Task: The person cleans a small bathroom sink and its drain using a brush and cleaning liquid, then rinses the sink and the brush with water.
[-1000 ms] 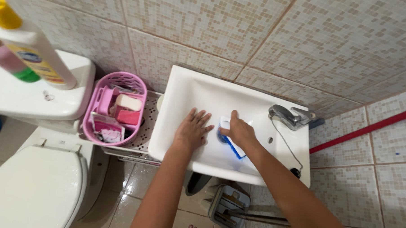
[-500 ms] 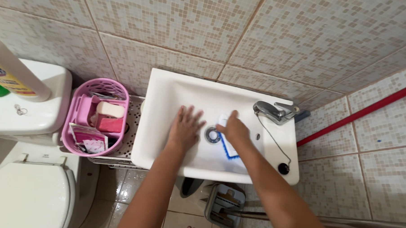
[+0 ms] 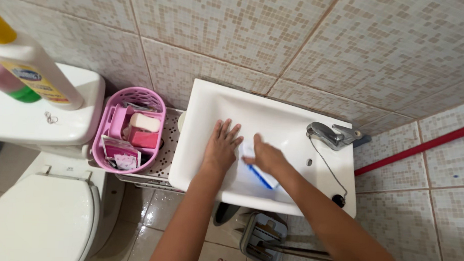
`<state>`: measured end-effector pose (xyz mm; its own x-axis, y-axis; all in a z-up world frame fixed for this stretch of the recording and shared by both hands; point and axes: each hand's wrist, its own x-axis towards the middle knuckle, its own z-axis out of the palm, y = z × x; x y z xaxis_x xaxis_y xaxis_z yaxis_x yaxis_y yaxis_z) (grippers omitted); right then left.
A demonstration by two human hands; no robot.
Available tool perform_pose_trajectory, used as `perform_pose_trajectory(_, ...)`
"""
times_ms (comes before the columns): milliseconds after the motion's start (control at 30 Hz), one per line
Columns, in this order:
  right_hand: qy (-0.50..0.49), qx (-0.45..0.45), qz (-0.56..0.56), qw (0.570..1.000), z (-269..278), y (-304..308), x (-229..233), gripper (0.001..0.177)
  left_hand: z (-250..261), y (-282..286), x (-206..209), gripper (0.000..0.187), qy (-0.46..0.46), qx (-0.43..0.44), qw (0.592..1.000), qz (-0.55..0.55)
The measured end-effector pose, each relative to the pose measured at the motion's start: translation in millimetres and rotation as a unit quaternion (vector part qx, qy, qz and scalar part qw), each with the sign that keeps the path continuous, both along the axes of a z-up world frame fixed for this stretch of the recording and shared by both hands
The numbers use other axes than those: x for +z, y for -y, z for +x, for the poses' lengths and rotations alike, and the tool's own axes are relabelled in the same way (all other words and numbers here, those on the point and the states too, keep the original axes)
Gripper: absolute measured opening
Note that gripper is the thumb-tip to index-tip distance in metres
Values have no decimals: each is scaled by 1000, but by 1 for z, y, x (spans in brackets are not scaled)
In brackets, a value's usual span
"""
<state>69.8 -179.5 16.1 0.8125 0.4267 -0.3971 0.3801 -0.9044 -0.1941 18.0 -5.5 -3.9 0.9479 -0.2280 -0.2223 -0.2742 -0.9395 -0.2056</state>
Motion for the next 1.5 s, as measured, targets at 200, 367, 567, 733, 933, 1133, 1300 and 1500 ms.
perform_pose_trajectory(200, 18, 21, -61, 998, 36, 37, 13, 74, 3, -3, 0, 64, 16, -1, 1000, 10)
perform_pose_trajectory(367, 23, 24, -4, 999, 6, 1, -6, 79, -5, 1, 2, 72, 20, -13, 1000, 3)
perform_pose_trajectory(567, -4, 37, -64, 997, 27, 25, 17, 83, -2, 0, 9, 71, -11, -12, 1000, 4)
perform_pose_trajectory(733, 15, -7, -9, 1000, 4, 1, 10, 80, -4, -5, 10, 73, 5, -10, 1000, -8)
perform_pose_trajectory(933, -13, 54, -81, 995, 43, 35, 19, 84, -6, 5, -1, 71, 17, -11, 1000, -18)
perform_pose_trajectory(1133, 21, 29, -9, 999, 16, 2, -7, 79, -20, -3, -2, 65, 2, -15, 999, -42)
perform_pose_trajectory(1300, -11, 56, -74, 996, 36, 38, 22, 78, -22, -2, 10, 62, -12, -7, 998, -60)
perform_pose_trajectory(1500, 3, 96, -34, 995, 1, 30, 4, 97, -26, -4, 11, 66, -26, -20, 998, -51)
